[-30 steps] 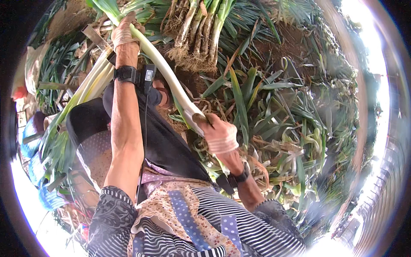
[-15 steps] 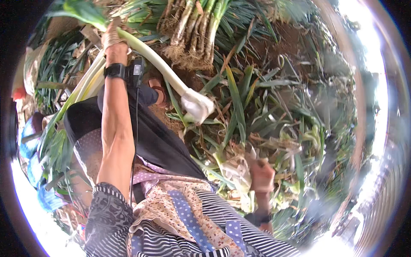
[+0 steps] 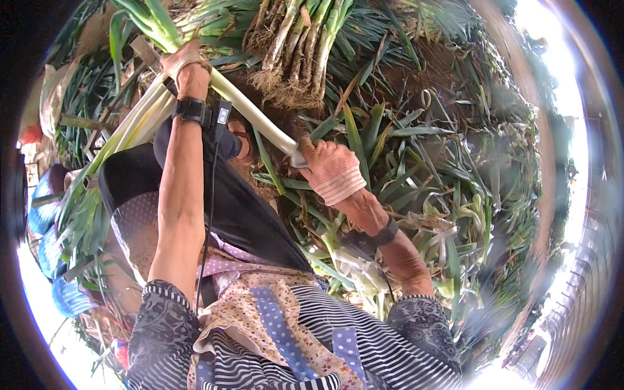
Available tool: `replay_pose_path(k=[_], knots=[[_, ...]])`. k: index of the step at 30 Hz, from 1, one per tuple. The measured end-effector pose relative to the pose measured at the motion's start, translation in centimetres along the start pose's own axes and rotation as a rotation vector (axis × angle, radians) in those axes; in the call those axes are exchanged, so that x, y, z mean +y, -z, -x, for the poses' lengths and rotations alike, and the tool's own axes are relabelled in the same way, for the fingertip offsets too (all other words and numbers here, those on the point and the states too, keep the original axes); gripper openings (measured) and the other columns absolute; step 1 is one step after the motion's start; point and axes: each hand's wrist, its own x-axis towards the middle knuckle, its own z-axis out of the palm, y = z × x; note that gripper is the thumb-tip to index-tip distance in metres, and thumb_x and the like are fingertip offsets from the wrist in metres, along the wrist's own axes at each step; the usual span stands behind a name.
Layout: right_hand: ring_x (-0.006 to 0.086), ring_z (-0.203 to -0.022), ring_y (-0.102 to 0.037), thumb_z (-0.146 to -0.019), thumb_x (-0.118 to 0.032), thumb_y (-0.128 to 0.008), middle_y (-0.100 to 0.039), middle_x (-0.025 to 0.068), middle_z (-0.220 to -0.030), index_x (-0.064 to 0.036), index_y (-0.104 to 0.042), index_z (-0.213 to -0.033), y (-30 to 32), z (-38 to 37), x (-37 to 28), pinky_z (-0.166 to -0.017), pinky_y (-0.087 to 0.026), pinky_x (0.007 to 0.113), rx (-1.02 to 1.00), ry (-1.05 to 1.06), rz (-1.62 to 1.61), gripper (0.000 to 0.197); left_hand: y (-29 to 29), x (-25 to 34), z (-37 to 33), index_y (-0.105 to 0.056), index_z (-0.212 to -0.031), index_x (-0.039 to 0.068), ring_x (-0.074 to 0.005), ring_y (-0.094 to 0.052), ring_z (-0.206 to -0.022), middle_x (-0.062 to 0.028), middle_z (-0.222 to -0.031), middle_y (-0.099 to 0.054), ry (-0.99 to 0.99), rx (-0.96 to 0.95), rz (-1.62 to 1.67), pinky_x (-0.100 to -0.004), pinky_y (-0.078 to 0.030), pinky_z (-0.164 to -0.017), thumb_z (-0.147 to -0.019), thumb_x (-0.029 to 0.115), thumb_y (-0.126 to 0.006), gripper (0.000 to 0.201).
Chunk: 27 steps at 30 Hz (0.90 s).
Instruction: Sorting, trimming, and cleaning harvested leeks in an agricultural processing area.
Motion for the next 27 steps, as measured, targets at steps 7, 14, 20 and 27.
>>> replay_pose_path(k=[7, 14, 20, 27], knots=[[0.031, -0.067, -0.063, -0.085, -0.021, -0.057, -0.063, 0.0127, -0.073, -0.0109, -0.056, -0.106, 1.7, -0.4, -0.2, -0.055, -0.048, 0.041, -0.288, -0.07, -0.246, 0.023, 0.0, 1.5, 1.8, -0.052, -0.091, -0.005, -0.0182, -0.051, -0.042, -0.0109, -0.066, -0.057, -0.004, -0.111, 0.319, -0.0309, -0.038, -0.035, -0.066, 0.009, -0.076, 0.037], [0.0203, -0.06, -0.062, -0.078, -0.008, -0.062, -0.062, 0.0094, -0.076, -0.0089, -0.062, -0.102, -1.4, 8.5, -0.8, -0.059, -0.052, 0.032, 0.193, -0.124, -0.424, 0.024, -0.2, 1.5, 3.8, -0.054, -0.088, 0.001, -0.0184, -0.053, -0.046, -0.0089, -0.064, -0.056, 0.231, -0.362, 0.629, -0.0327, -0.046, -0.042, -0.07, 0.001, -0.073, 0.027], [0.0113, -0.072, -0.06, -0.076, -0.012, -0.068, -0.067, 0.0058, -0.087, -0.0075, -0.061, -0.112, -4.5, 19.5, 3.2, -0.065, -0.047, 0.023, -0.179, -1.201, -1.236, 0.037, 2.1, 2.4, 0.2, -0.05, -0.077, 0.005, -0.0116, -0.046, -0.054, -0.0016, -0.064, -0.049, 0.256, -0.897, 1.222, -0.0241, -0.04, -0.05, -0.077, 0.004, -0.065, 0.015], [0.0303, -0.096, -0.057, -0.069, -0.046, -0.072, -0.059, 0.0139, -0.106, -0.0092, -0.054, -0.12, -3.6, 15.2, 4.8, -0.08, -0.047, 0.037, 0.019, -0.777, -0.107, 0.066, 3.6, 4.7, 3.9, -0.054, -0.082, 0.002, -0.0106, -0.041, -0.054, -0.0002, -0.064, -0.042, 0.288, -1.134, 1.542, -0.0239, -0.038, -0.051, -0.075, 0.005, -0.065, 0.013]])
